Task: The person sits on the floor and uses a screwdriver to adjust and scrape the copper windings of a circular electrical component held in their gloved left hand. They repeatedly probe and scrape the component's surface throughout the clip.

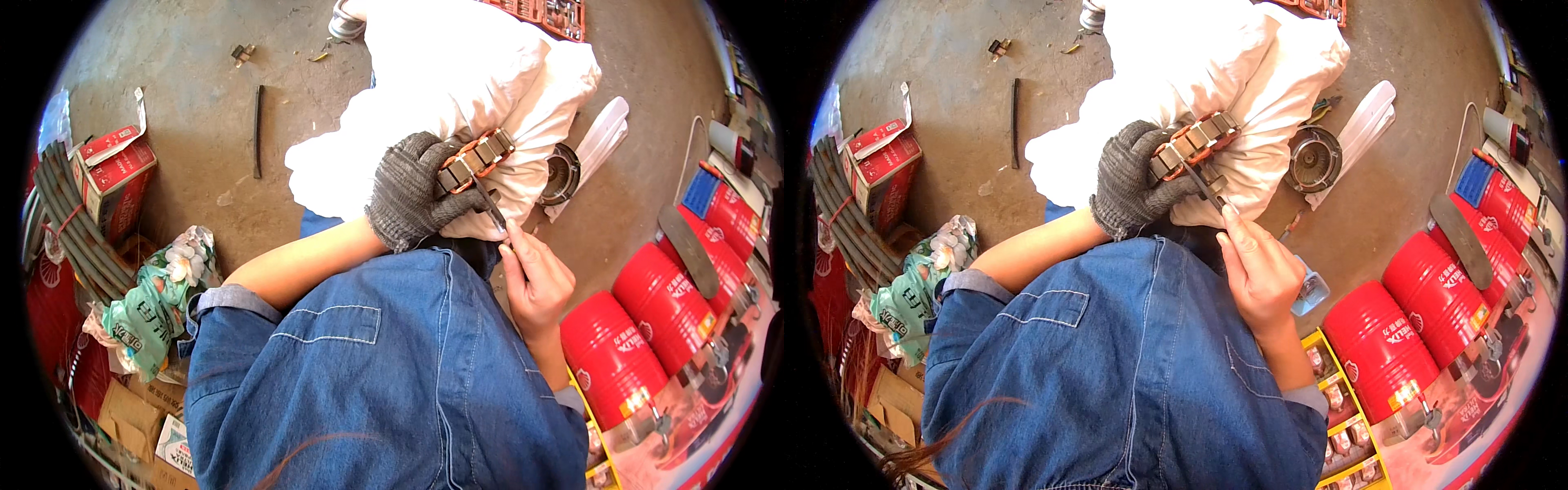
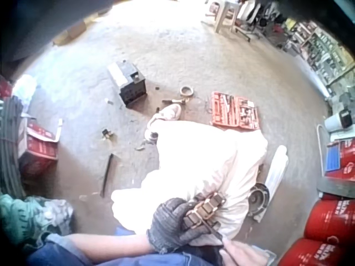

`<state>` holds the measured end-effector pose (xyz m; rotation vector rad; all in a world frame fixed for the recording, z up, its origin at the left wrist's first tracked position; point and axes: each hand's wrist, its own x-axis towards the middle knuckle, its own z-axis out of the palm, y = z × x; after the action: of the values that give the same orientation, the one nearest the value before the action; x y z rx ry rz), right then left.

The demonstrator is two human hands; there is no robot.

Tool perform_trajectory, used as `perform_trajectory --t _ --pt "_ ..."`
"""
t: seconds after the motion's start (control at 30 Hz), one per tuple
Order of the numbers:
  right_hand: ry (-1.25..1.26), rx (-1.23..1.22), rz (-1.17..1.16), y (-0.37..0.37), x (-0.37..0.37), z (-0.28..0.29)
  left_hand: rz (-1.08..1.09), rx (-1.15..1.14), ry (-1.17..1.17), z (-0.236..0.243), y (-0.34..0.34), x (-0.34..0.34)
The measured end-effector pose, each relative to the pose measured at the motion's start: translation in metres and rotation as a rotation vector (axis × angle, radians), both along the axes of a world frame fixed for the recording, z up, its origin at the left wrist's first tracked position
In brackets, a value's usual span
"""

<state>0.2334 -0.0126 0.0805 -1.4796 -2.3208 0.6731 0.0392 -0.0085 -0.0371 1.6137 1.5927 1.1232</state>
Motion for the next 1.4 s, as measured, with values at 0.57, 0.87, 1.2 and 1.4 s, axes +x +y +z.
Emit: perform_trajectory --t 0.57,0.87,1.2,1.4 --pt "-0.246 0.061 0.095 0.004 -0.018 0.026 0.0 -0.059 -0.044 -0.003 -0.002 0.003" --pt "-0.22 -0.121 0.215 0.056 -0.018 0.053 0.027 -0.025 0.004 -0.001 -0.002 0.002" --pt "0.07 -0.159 -0.077 0.017 -0.001 0.033 0.023 0.018 -0.042 0.003 0.002 0.002" --pt "-0.011 -0.224 -0.071 0.019 -0.01 0.031 0.007 0.012 -0.004 0.0 0.0 0.002"
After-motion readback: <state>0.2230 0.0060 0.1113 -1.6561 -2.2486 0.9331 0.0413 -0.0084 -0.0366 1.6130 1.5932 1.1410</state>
